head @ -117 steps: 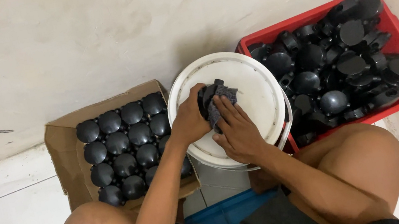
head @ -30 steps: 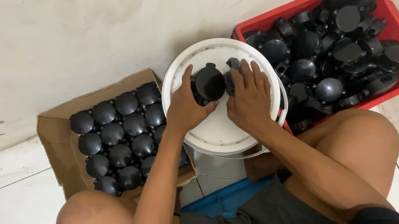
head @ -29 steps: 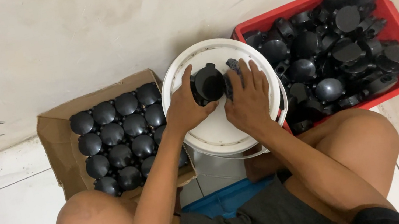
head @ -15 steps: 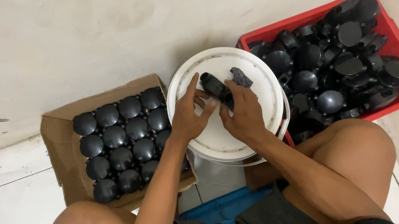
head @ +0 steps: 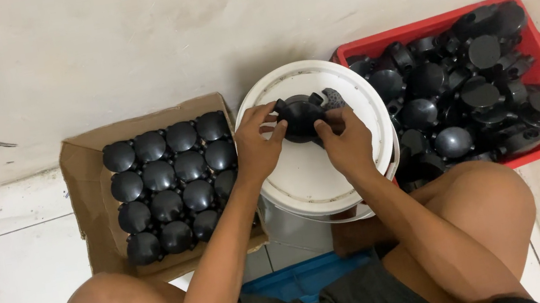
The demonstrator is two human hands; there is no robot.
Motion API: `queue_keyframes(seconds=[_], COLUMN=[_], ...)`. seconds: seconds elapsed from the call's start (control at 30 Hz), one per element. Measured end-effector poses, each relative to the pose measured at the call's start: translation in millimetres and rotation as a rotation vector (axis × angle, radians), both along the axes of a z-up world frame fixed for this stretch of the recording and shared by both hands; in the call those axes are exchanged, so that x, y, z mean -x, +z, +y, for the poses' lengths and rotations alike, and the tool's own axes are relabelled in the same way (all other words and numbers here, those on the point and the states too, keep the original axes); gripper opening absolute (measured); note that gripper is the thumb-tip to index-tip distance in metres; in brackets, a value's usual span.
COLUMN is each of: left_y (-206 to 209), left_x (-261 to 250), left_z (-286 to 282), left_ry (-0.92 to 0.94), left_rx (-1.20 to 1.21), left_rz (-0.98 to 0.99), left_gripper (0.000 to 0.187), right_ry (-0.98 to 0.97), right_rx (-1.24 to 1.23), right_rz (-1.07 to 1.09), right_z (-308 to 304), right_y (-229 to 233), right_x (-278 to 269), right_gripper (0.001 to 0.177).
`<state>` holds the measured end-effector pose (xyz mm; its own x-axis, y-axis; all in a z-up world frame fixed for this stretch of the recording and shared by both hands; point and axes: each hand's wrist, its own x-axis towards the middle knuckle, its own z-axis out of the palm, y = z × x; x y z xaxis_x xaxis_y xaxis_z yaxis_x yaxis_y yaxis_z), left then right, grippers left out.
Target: Cleaning black plastic caps with a cloth and arranging them in a cardboard box
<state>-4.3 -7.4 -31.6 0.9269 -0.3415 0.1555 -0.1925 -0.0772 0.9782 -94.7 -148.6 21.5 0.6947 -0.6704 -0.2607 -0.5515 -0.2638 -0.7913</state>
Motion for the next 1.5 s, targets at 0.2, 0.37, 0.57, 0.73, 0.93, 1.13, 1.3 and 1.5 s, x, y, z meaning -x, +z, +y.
queue_keyframes(seconds=[0.2,0.37,0.57,0.73,0.93,1.13,1.3,1.5], left_y=[3,27,63,91,91,44,-30,-97], left_x=[0,-16,-41,-29,-22,-51,-43,-49], left_z=[12,48,123,200,279,309,296,244], left_ry=[0.116,0.260,0.338,0.350,0.232,0.138,0.092,0.057], left_rx=[0.129,0.096,-0.118,-0.229,-0.299,-0.452,-0.260,-0.143], left_rz=[0.149,0.175,0.122,0.155,0.410,0.422,0.652,0.791], left_gripper=[0.050,0.042,0.027,0.031,0.043,0.045,0.050,0.056], right_ry=[0.048,0.187,0.437,0.527,0.600,0.620,0.504,0.314], right_rx=[0.138,0.143,0.113,0.016,-0.092,-0.150,-0.181,-0.199], right_rz=[-0.135,-0.219,-0.360,-0.396,-0.308,-0.217,-0.016,0.154], right_z=[22,53,102,162,221,249,243,219], right_y=[30,44,39,34,-1,-39,-104,-157], right_x=[-13,-24,-42,-62,-76,-89,-80,-81], right_gripper=[0.032,0.026,0.024,0.027,0.032,0.044,0.045,0.051])
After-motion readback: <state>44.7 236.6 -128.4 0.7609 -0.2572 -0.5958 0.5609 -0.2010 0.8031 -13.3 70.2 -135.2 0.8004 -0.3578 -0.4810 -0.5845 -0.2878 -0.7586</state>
